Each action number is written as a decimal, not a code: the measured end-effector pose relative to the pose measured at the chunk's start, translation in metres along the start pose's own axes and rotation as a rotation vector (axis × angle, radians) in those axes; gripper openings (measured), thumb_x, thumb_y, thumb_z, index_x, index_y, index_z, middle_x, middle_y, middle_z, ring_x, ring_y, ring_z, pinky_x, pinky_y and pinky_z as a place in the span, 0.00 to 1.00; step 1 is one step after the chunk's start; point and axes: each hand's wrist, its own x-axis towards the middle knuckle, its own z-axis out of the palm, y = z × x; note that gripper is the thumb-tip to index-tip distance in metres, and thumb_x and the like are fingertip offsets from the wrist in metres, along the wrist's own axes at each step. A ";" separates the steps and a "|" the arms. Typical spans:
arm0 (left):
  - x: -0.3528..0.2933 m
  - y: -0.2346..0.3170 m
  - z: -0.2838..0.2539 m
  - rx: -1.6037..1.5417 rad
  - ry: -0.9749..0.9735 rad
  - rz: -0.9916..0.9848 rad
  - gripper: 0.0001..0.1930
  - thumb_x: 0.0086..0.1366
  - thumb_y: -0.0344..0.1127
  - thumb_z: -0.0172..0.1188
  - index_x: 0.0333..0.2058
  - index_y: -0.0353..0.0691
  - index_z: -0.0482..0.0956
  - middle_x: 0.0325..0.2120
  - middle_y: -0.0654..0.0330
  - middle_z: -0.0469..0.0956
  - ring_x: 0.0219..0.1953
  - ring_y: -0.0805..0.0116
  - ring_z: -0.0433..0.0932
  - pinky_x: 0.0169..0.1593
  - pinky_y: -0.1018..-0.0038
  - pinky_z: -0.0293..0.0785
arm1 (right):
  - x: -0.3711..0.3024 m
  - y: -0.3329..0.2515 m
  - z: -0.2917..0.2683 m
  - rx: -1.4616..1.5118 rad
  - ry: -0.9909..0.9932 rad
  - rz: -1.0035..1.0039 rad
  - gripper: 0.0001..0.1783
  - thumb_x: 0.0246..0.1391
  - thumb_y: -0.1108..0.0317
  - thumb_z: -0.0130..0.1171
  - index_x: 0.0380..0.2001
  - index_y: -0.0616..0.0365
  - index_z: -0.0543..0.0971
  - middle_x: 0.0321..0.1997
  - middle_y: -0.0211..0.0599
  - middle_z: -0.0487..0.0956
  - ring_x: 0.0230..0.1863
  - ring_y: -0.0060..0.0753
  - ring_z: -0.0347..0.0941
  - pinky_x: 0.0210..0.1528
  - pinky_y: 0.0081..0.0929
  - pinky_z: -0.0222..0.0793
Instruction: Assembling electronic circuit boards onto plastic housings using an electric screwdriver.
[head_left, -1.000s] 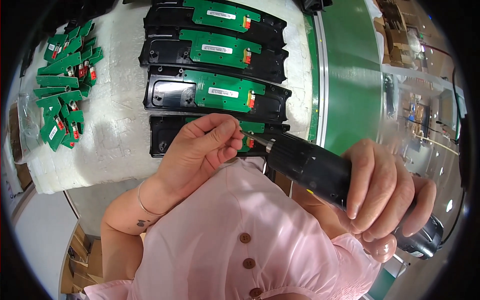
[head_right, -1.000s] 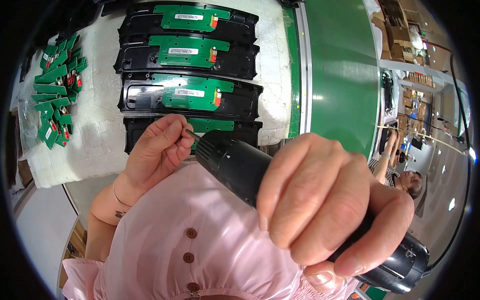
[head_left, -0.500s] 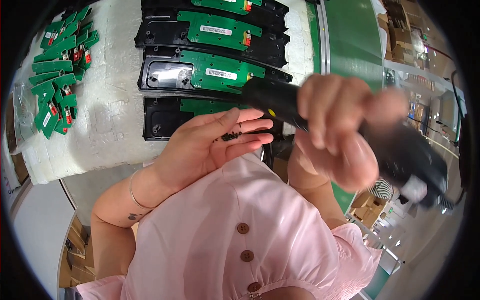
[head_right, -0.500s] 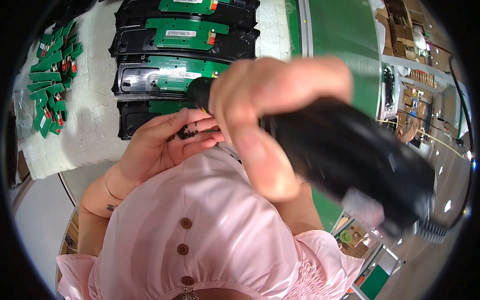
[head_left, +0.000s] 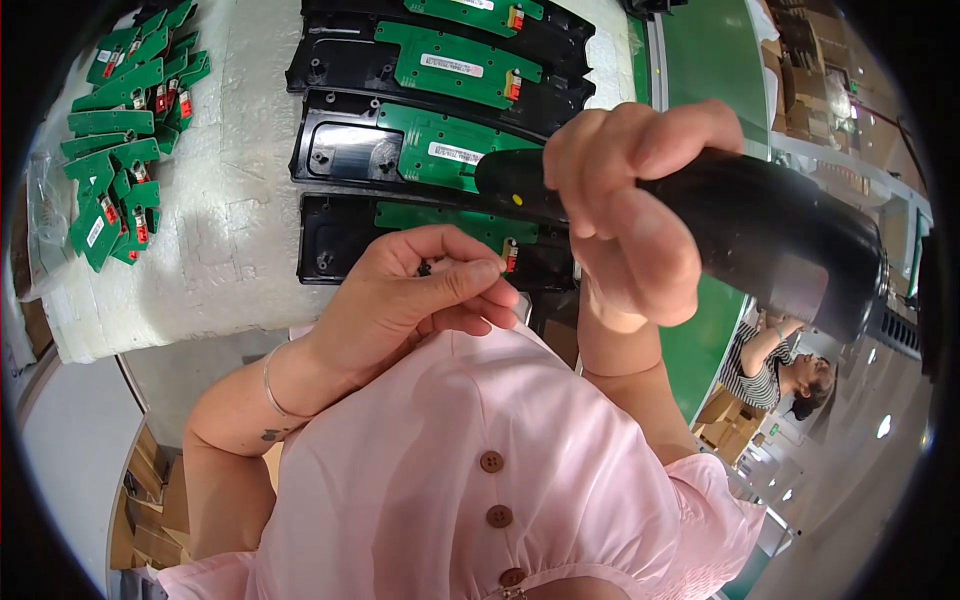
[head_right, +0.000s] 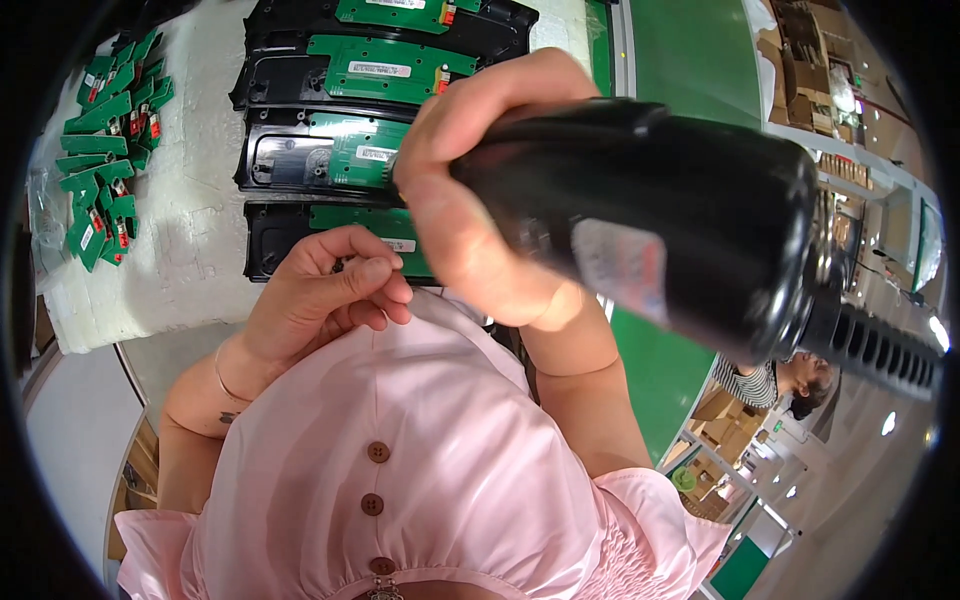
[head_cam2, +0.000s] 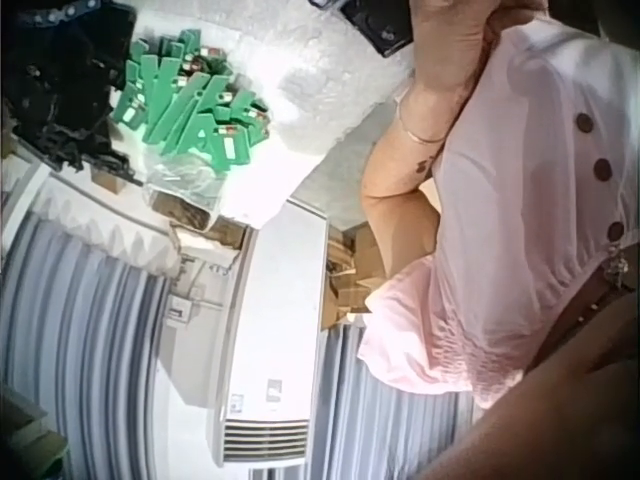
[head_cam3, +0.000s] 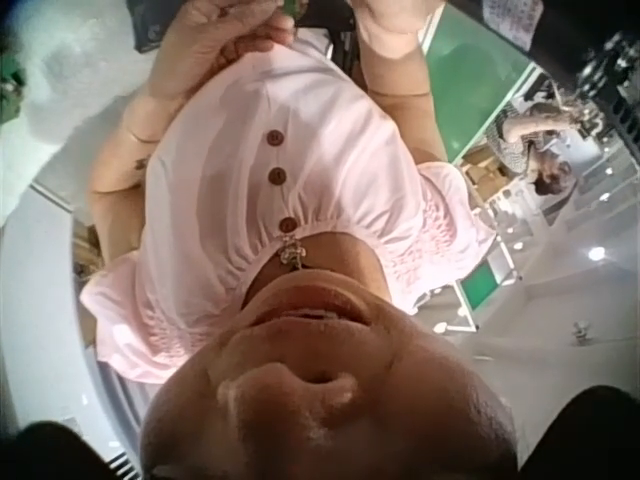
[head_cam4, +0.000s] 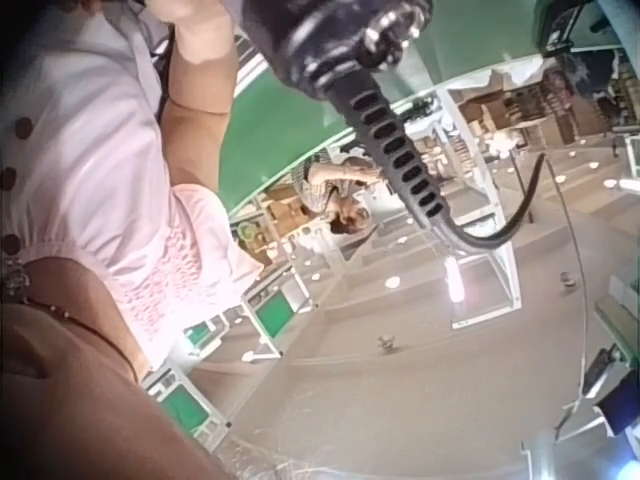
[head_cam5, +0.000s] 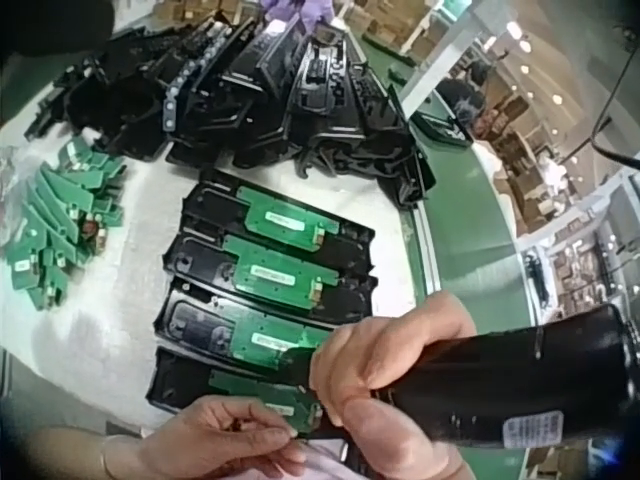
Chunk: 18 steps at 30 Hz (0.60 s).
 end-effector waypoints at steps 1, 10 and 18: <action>0.000 -0.001 -0.002 -0.040 -0.005 0.004 0.07 0.60 0.32 0.53 0.35 0.36 0.72 0.32 0.55 0.76 0.34 0.70 0.77 0.37 0.82 0.75 | -0.001 -0.002 0.004 -0.001 -0.002 -0.002 0.12 0.37 0.73 0.47 0.30 0.55 0.63 0.14 0.27 0.61 0.14 0.22 0.55 0.23 0.24 0.56; 0.002 -0.003 0.001 -0.202 0.063 0.057 0.09 0.59 0.30 0.52 0.39 0.35 0.73 0.35 0.57 0.76 0.36 0.74 0.76 0.39 0.83 0.74 | 0.001 -0.008 0.001 -0.097 -0.031 0.073 0.13 0.36 0.76 0.49 0.28 0.55 0.61 0.15 0.27 0.63 0.16 0.22 0.57 0.21 0.23 0.54; 0.013 -0.003 0.008 -0.295 0.065 0.091 0.07 0.62 0.31 0.49 0.37 0.35 0.70 0.28 0.61 0.74 0.32 0.77 0.76 0.34 0.86 0.77 | -0.008 -0.062 -0.027 0.327 -0.245 -0.264 0.14 0.36 0.71 0.62 0.26 0.50 0.67 0.14 0.18 0.71 0.16 0.12 0.69 0.27 0.10 0.69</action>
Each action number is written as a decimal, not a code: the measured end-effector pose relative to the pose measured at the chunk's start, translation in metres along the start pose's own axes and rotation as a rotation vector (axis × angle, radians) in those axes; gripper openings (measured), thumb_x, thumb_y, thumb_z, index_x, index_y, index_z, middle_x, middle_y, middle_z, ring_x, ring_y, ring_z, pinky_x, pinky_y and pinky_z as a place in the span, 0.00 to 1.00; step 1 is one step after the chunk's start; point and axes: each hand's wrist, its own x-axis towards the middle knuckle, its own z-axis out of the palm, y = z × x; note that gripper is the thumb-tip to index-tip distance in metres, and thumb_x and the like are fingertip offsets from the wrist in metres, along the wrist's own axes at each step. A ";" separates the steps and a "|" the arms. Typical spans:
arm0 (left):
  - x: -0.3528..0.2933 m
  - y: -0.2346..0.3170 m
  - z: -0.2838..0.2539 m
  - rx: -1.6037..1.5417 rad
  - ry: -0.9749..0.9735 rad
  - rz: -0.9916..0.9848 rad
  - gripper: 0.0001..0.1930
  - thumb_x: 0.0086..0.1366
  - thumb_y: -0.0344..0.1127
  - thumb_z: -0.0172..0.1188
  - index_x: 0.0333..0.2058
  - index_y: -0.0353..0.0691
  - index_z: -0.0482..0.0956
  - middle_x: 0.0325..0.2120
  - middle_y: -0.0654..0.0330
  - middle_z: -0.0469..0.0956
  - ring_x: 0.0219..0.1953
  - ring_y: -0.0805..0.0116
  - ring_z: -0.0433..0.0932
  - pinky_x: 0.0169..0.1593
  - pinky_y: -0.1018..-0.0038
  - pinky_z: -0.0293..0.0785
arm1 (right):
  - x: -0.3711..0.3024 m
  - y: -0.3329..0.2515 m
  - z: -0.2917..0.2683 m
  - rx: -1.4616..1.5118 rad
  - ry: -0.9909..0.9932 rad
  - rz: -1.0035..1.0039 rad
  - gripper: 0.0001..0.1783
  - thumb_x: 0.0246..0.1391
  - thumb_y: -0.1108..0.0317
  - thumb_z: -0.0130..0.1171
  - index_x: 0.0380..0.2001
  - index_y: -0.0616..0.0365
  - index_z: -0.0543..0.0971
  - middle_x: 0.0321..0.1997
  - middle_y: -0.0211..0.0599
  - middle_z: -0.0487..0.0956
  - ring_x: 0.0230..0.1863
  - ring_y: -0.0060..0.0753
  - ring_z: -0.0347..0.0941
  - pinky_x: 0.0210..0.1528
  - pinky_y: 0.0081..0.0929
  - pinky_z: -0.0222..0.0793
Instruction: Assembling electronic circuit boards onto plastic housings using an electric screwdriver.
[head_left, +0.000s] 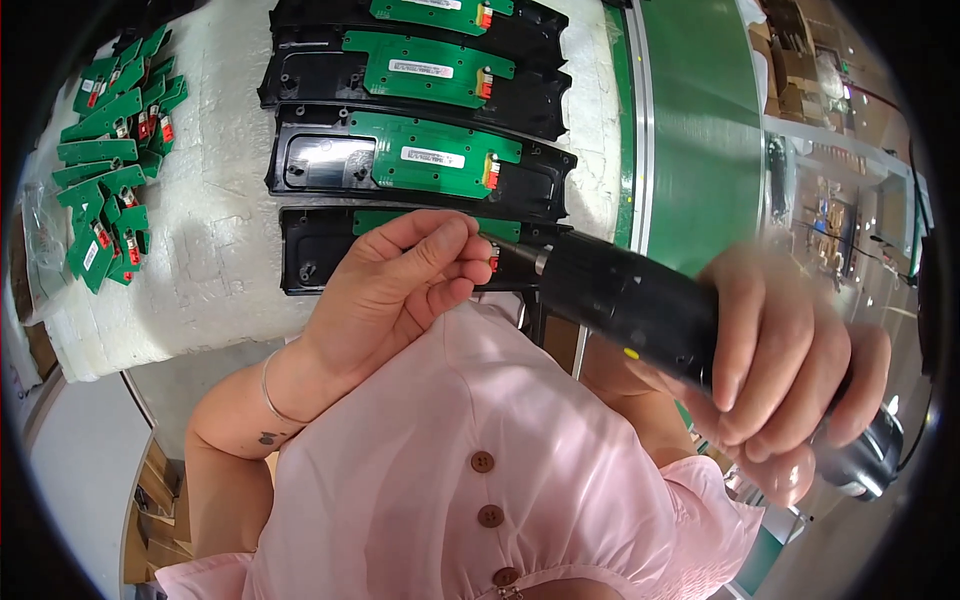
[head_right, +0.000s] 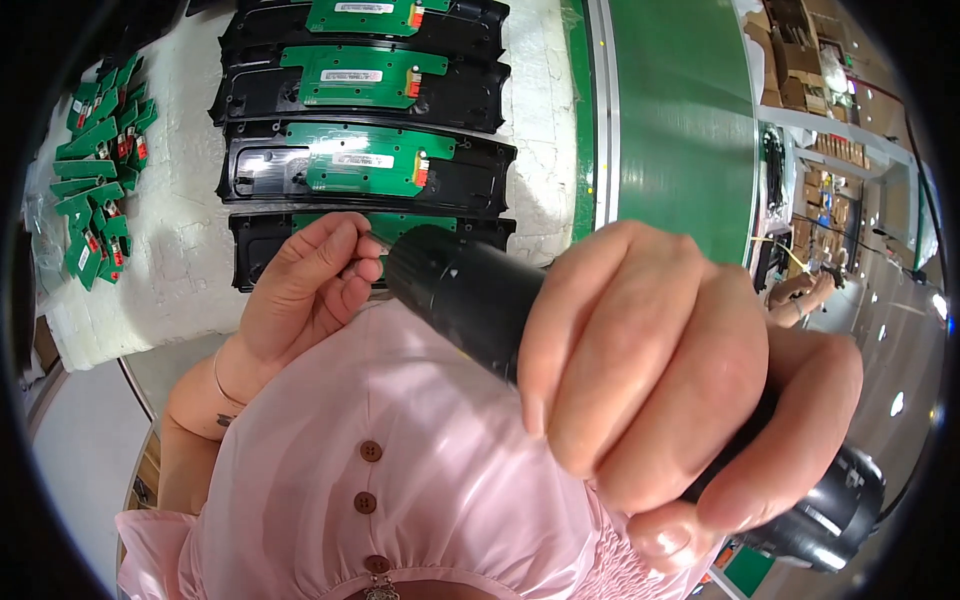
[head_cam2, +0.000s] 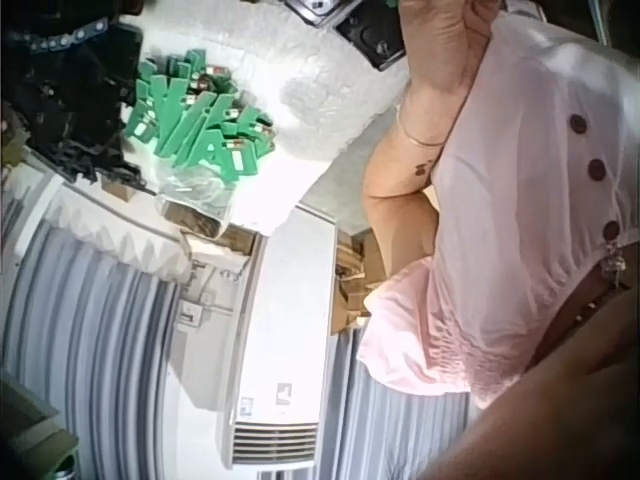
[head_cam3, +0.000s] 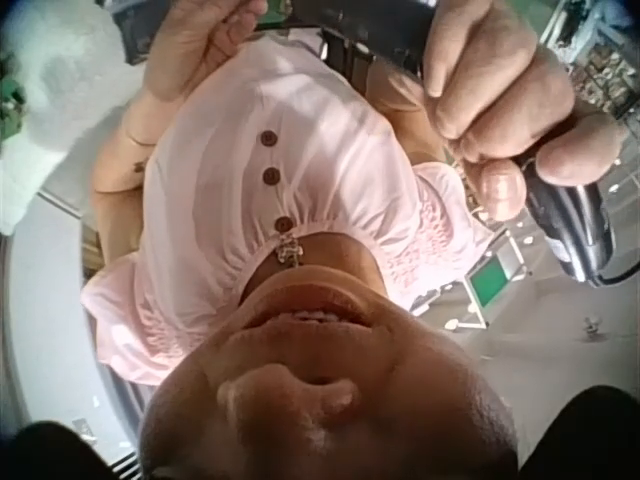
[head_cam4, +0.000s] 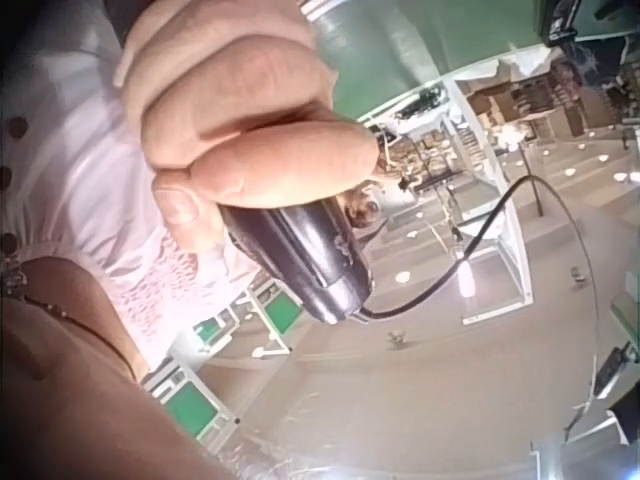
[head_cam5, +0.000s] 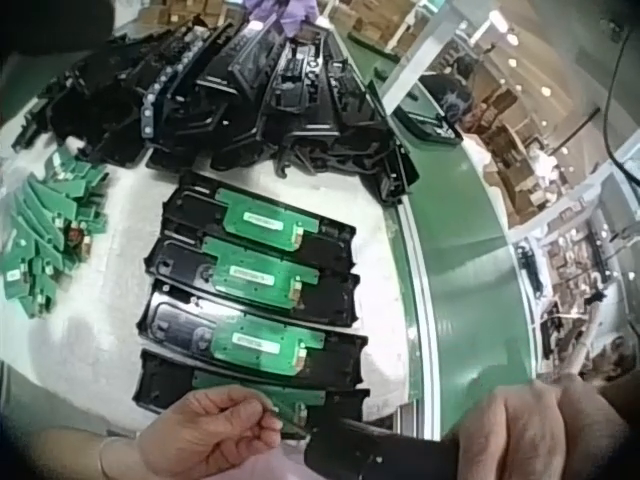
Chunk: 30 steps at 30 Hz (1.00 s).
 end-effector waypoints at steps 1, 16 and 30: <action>0.002 -0.001 -0.002 0.001 -0.050 -0.004 0.08 0.61 0.32 0.50 0.37 0.36 0.72 0.30 0.61 0.75 0.32 0.76 0.76 0.36 0.85 0.75 | -0.002 0.000 0.001 0.015 -0.004 -0.033 0.14 0.37 0.71 0.63 0.26 0.49 0.67 0.14 0.19 0.72 0.16 0.12 0.69 0.27 0.10 0.69; 0.003 -0.019 -0.008 0.108 -0.011 -0.452 0.19 0.66 0.39 0.40 0.47 0.27 0.64 0.41 0.50 0.70 0.44 0.63 0.72 0.51 0.73 0.68 | -0.017 0.034 -0.014 -0.299 0.188 0.099 0.19 0.39 0.70 0.44 0.41 0.55 0.65 0.14 0.22 0.61 0.15 0.20 0.57 0.28 0.24 0.57; 0.020 -0.033 -0.006 0.334 -0.126 -0.316 0.10 0.65 0.35 0.44 0.39 0.34 0.67 0.34 0.52 0.73 0.38 0.68 0.75 0.41 0.79 0.73 | -0.013 0.046 -0.029 -0.398 0.415 0.180 0.17 0.37 0.71 0.43 0.36 0.58 0.66 0.12 0.26 0.57 0.13 0.22 0.53 0.24 0.26 0.55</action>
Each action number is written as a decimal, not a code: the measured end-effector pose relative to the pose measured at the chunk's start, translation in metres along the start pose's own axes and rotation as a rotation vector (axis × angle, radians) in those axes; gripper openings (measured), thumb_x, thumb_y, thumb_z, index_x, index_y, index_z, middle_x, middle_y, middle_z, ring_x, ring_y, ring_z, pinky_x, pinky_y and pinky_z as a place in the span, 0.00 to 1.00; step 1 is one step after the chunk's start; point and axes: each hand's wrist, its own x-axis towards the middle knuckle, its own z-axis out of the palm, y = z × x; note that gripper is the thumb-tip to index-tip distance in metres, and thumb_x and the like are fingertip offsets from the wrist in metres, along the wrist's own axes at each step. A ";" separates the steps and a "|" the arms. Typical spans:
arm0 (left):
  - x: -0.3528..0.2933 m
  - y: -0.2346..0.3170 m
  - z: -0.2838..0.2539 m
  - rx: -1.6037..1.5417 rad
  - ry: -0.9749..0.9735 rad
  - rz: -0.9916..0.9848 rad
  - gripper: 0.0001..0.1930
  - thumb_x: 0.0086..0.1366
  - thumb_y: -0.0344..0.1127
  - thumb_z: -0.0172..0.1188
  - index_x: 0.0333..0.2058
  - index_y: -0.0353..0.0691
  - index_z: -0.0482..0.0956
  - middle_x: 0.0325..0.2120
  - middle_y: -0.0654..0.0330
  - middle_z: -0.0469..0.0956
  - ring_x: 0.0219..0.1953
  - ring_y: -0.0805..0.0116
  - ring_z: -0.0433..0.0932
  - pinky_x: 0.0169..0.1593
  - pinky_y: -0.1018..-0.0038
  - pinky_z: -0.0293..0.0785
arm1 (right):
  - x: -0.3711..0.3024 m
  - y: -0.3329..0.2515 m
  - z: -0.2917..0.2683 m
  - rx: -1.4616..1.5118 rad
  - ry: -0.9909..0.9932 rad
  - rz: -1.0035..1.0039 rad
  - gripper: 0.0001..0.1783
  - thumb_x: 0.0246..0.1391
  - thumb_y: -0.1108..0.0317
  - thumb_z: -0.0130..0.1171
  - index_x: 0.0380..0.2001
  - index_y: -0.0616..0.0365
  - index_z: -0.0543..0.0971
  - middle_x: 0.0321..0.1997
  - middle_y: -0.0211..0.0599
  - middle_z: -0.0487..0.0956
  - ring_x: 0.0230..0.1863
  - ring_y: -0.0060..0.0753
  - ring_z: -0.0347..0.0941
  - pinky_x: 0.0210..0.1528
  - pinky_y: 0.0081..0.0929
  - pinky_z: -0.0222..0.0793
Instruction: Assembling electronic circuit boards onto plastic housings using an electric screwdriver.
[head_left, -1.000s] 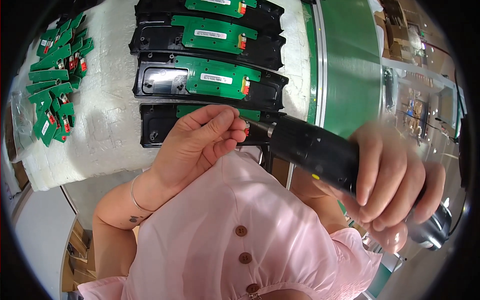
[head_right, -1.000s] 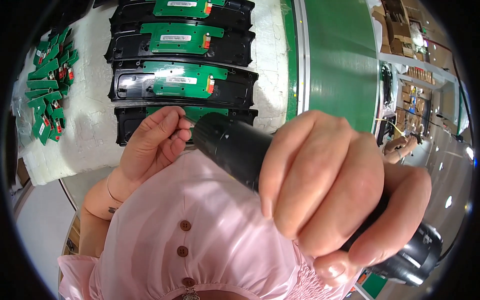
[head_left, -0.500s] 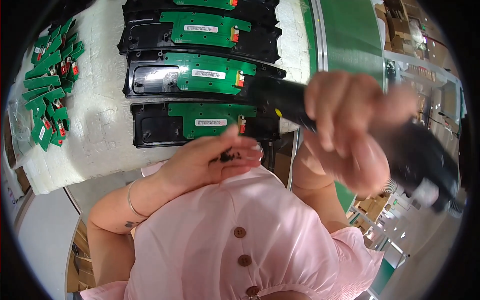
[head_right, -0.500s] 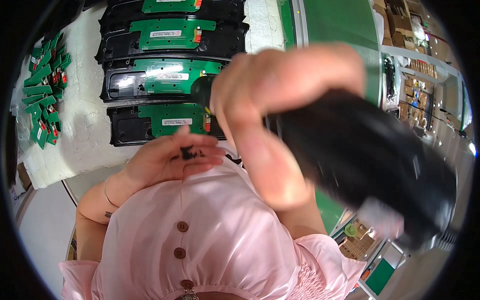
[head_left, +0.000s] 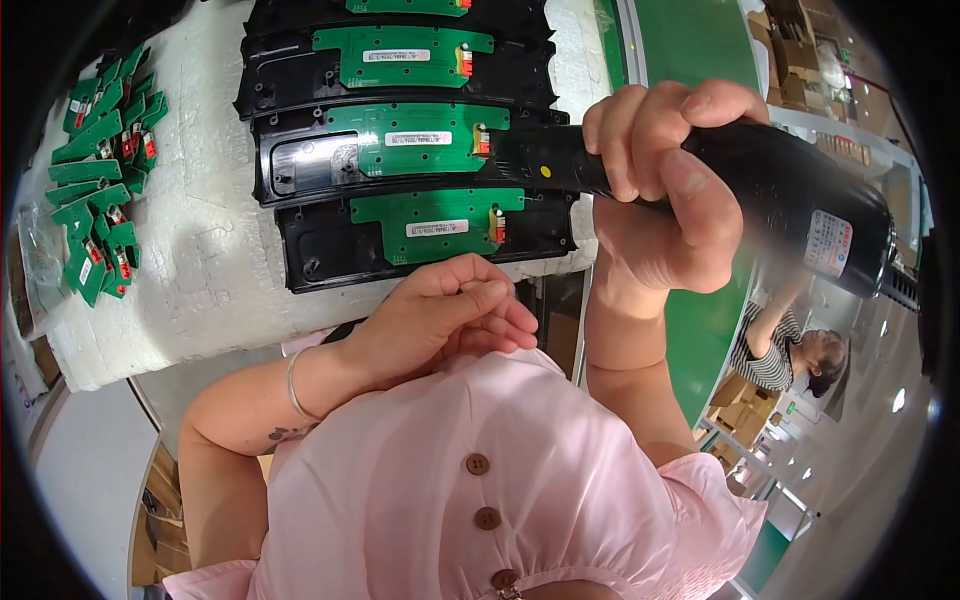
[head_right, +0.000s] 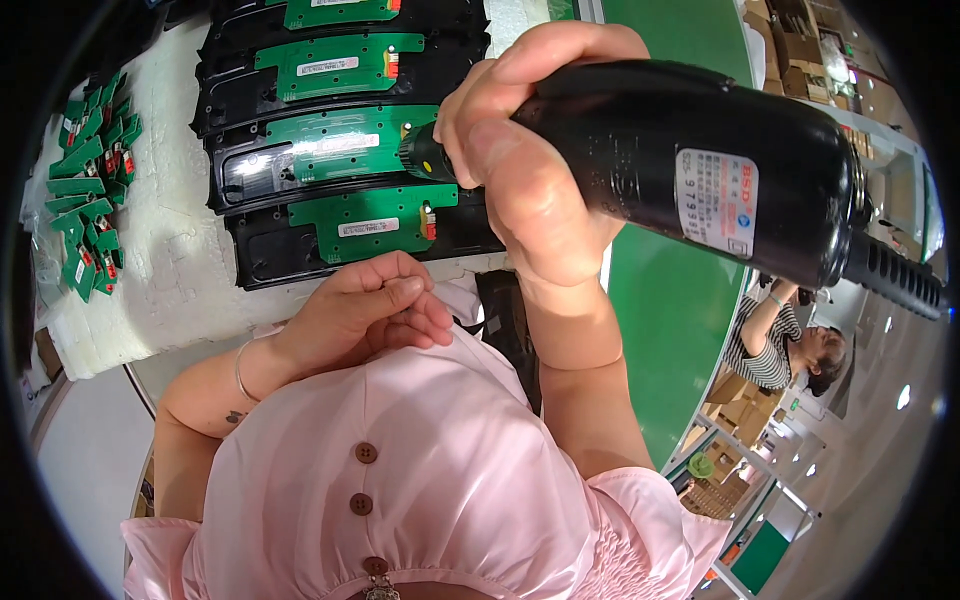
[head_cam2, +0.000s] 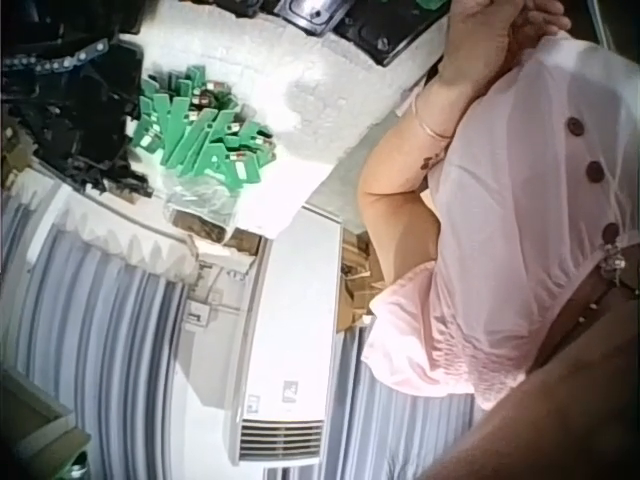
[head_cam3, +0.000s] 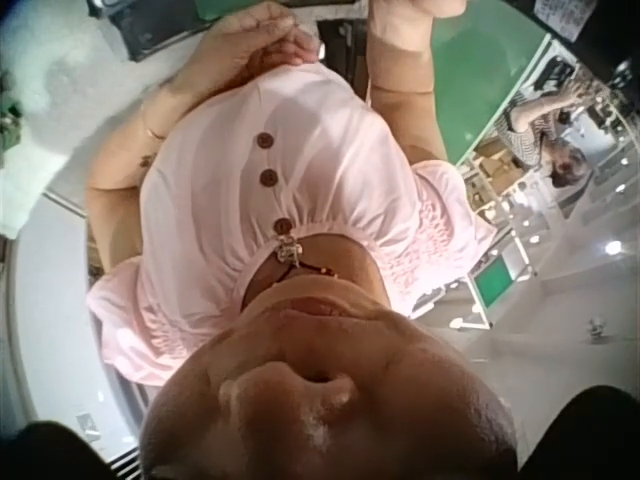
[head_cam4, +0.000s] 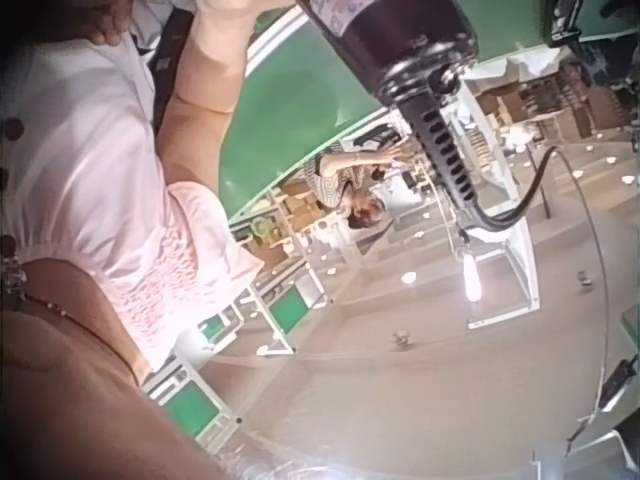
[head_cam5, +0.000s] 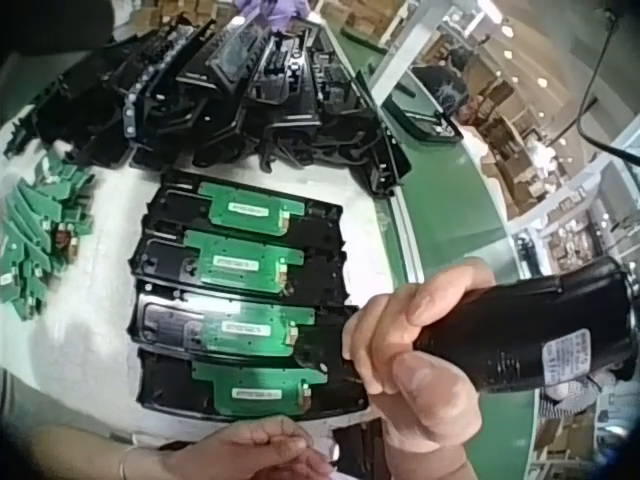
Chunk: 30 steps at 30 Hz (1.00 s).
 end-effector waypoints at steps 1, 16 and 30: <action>-0.003 0.005 0.001 0.000 0.001 0.000 0.10 0.65 0.35 0.44 0.39 0.34 0.67 0.34 0.52 0.73 0.38 0.68 0.75 0.41 0.79 0.73 | 0.002 0.004 -0.005 0.134 -0.033 0.001 0.15 0.36 0.75 0.47 0.34 0.59 0.65 0.15 0.30 0.62 0.15 0.22 0.57 0.22 0.23 0.58; -0.002 0.025 0.004 -0.108 0.203 0.250 0.07 0.60 0.32 0.53 0.36 0.37 0.71 0.29 0.63 0.73 0.30 0.78 0.73 0.35 0.85 0.72 | 0.013 0.012 0.006 0.063 -0.208 0.002 0.11 0.34 0.76 0.43 0.28 0.60 0.63 0.13 0.30 0.59 0.13 0.23 0.54 0.22 0.26 0.57; 0.002 0.017 -0.002 -0.284 -0.006 0.301 0.09 0.60 0.35 0.52 0.37 0.37 0.73 0.31 0.62 0.75 0.31 0.78 0.74 0.36 0.86 0.72 | 0.002 -0.056 -0.023 0.440 -0.612 -0.267 0.17 0.41 0.65 0.60 0.34 0.52 0.66 0.19 0.24 0.74 0.21 0.16 0.72 0.34 0.16 0.71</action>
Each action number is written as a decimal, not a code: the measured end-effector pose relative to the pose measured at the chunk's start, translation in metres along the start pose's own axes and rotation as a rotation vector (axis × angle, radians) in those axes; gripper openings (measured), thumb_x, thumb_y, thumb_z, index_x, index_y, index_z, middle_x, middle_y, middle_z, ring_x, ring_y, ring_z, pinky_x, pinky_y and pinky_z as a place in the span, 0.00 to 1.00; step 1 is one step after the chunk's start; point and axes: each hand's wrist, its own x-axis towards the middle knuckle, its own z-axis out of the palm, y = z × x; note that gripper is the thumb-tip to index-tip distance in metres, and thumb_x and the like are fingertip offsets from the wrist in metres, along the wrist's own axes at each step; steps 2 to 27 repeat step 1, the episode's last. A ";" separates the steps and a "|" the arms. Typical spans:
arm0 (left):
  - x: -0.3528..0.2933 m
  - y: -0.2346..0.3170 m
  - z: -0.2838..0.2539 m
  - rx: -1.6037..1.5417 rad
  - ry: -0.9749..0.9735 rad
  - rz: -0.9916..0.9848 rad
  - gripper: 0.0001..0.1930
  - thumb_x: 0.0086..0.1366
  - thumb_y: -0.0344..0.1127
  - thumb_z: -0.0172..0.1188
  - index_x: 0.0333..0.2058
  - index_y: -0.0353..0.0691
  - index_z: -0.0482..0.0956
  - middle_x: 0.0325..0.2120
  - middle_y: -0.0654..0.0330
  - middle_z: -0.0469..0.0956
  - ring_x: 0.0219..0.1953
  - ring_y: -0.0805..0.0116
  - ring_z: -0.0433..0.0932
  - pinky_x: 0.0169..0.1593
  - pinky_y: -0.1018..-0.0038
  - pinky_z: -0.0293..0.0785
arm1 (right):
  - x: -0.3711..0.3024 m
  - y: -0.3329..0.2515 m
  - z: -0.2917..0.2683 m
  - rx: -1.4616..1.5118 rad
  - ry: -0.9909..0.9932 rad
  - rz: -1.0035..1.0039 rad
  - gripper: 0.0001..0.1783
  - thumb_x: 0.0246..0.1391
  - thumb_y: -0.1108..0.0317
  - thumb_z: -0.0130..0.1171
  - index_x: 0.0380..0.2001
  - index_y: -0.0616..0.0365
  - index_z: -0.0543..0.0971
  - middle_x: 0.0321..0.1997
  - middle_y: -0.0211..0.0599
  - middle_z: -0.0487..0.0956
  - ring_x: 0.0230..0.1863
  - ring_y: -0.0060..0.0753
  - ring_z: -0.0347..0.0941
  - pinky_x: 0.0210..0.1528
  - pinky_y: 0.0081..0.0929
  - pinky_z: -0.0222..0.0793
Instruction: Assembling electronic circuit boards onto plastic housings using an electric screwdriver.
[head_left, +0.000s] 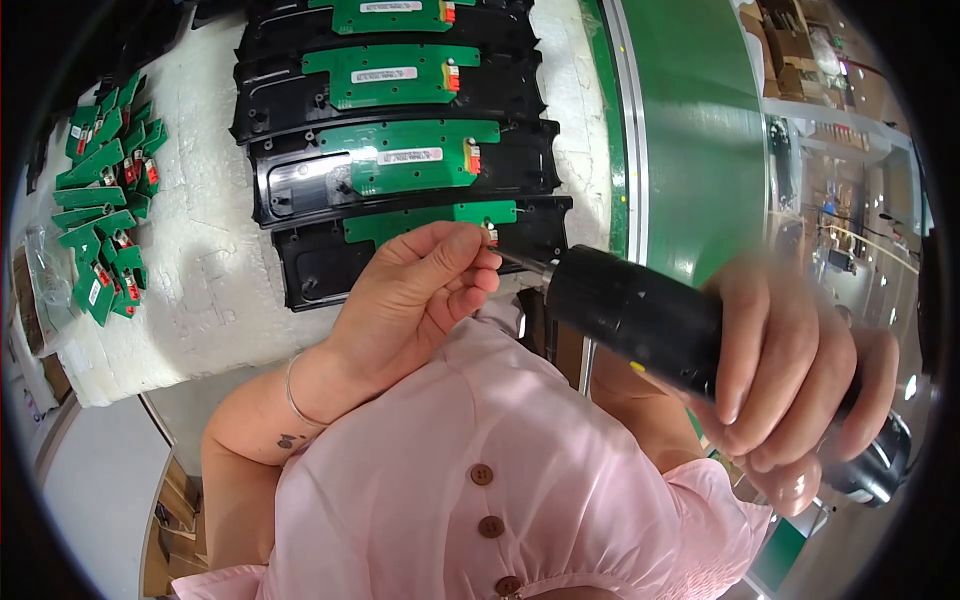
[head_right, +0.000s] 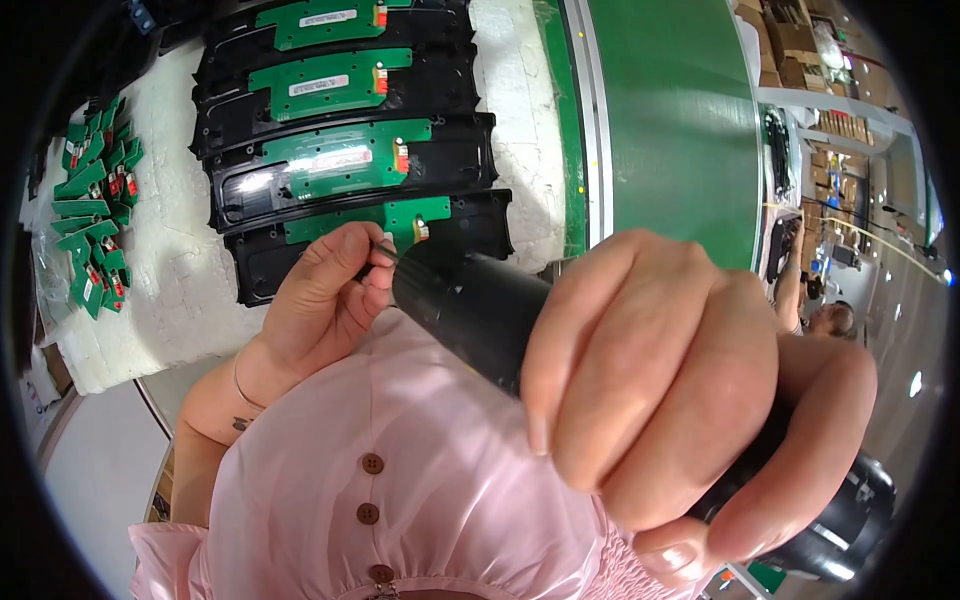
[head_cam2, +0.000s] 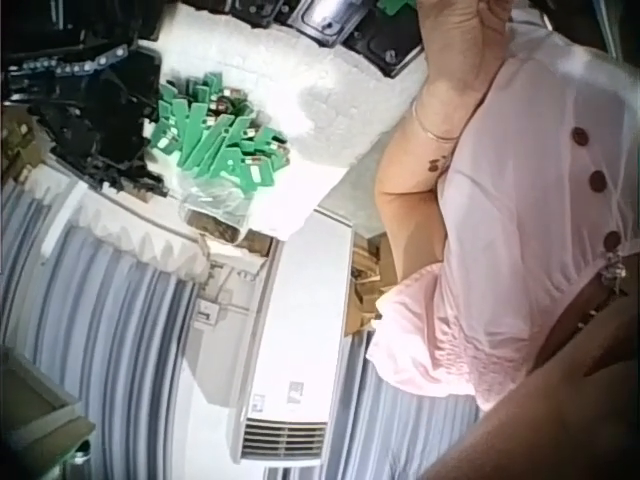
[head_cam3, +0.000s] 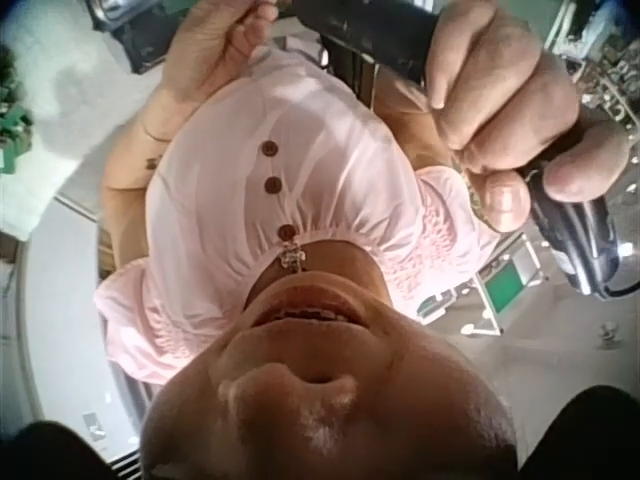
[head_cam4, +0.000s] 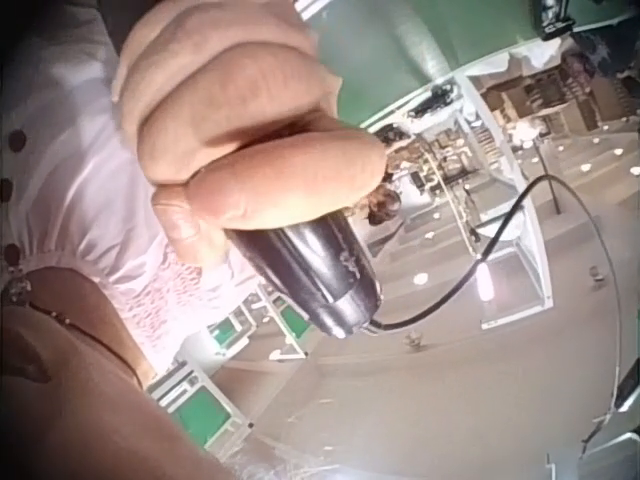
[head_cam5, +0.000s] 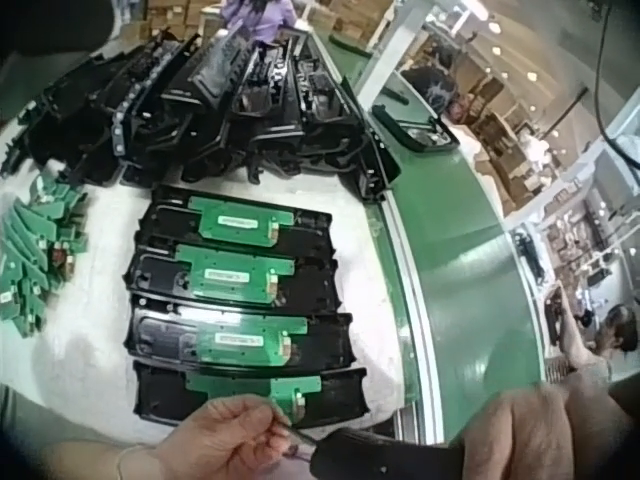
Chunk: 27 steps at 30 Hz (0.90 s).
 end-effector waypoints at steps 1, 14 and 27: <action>0.001 -0.001 0.000 -0.009 -0.028 -0.006 0.09 0.60 0.35 0.53 0.37 0.38 0.73 0.31 0.62 0.75 0.32 0.78 0.74 0.37 0.86 0.72 | -0.002 0.004 -0.006 0.049 -0.069 -0.045 0.19 0.41 0.62 0.62 0.36 0.52 0.66 0.21 0.26 0.75 0.23 0.17 0.74 0.36 0.19 0.72; 0.001 -0.001 0.000 -0.009 -0.028 -0.006 0.09 0.60 0.35 0.53 0.37 0.38 0.73 0.31 0.62 0.75 0.32 0.78 0.74 0.37 0.86 0.72 | -0.002 0.004 -0.006 0.049 -0.069 -0.045 0.19 0.41 0.62 0.62 0.36 0.52 0.66 0.21 0.26 0.75 0.23 0.17 0.74 0.36 0.19 0.72; 0.001 -0.001 0.000 -0.009 -0.028 -0.006 0.09 0.60 0.35 0.53 0.37 0.38 0.73 0.31 0.62 0.75 0.32 0.78 0.74 0.37 0.86 0.72 | -0.002 0.004 -0.006 0.049 -0.069 -0.045 0.19 0.41 0.62 0.62 0.36 0.52 0.66 0.21 0.26 0.75 0.23 0.17 0.74 0.36 0.19 0.72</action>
